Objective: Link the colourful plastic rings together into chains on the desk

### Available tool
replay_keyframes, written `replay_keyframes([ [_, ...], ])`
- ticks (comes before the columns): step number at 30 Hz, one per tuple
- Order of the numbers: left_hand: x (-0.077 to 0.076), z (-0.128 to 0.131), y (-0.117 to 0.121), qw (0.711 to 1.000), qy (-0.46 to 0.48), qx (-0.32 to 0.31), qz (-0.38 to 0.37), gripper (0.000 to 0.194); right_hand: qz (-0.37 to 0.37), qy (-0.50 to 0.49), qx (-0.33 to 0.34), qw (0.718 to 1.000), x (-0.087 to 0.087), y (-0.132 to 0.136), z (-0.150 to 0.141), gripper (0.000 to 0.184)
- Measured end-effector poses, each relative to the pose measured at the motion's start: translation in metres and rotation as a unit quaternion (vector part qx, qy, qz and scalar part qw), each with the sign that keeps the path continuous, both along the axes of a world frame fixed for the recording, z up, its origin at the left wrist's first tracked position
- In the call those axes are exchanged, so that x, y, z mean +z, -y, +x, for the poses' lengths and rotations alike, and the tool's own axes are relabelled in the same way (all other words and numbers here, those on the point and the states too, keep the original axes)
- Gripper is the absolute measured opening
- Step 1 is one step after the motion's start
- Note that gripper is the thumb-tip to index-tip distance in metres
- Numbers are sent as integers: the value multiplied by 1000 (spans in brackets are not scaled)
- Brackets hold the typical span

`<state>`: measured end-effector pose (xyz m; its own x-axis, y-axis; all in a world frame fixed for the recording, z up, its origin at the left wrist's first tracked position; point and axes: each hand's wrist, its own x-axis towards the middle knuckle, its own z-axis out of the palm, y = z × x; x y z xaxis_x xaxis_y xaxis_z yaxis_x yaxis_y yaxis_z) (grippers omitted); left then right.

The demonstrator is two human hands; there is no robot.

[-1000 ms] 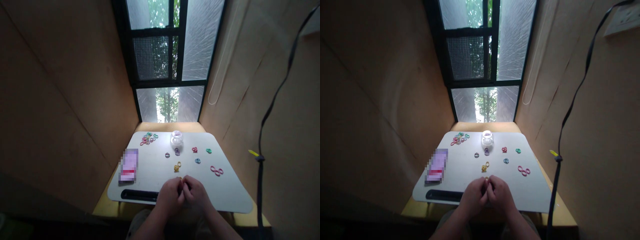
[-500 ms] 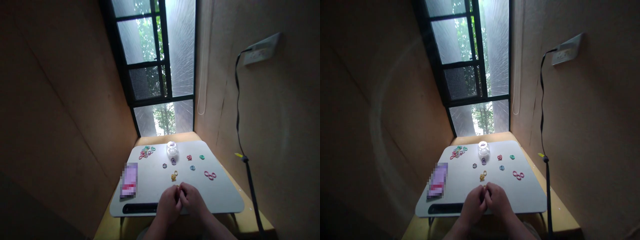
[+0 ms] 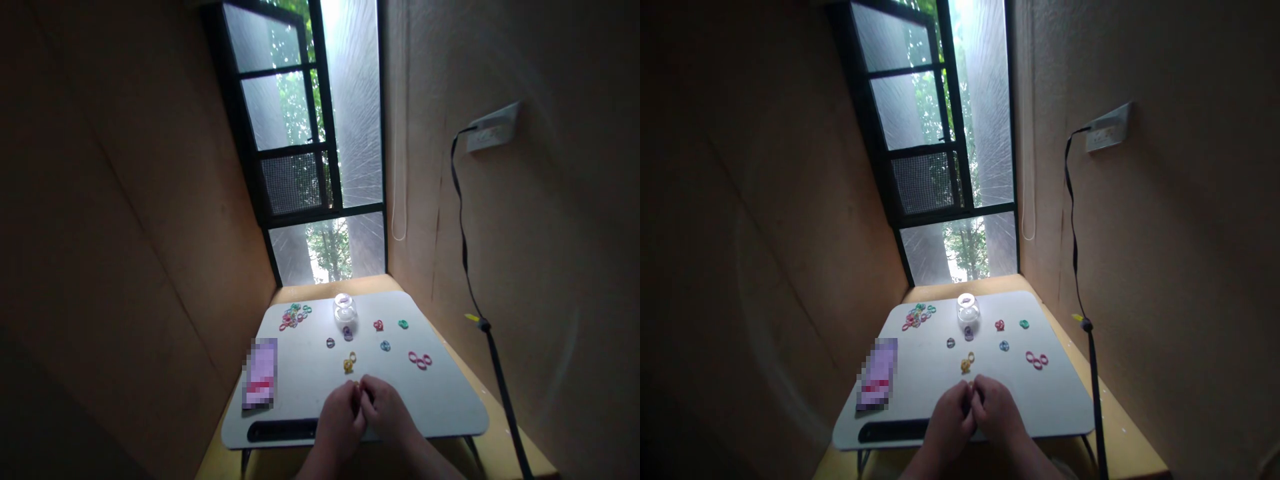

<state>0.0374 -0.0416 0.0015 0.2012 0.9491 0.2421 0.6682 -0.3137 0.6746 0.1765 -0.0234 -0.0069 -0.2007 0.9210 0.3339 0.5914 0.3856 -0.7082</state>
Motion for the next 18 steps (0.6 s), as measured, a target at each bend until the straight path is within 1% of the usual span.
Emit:
replay_keyframes([
  [10, 5, 0, 3, 1000, -1, 3, -2, 5, -2, 6, 2, 1000, 0, 1, 0, 17],
  [18, 5, -1, 3, 1000, -4, 6, -8, 3, -7, 12, 2, 1000, 0, 1, -1, 16],
])
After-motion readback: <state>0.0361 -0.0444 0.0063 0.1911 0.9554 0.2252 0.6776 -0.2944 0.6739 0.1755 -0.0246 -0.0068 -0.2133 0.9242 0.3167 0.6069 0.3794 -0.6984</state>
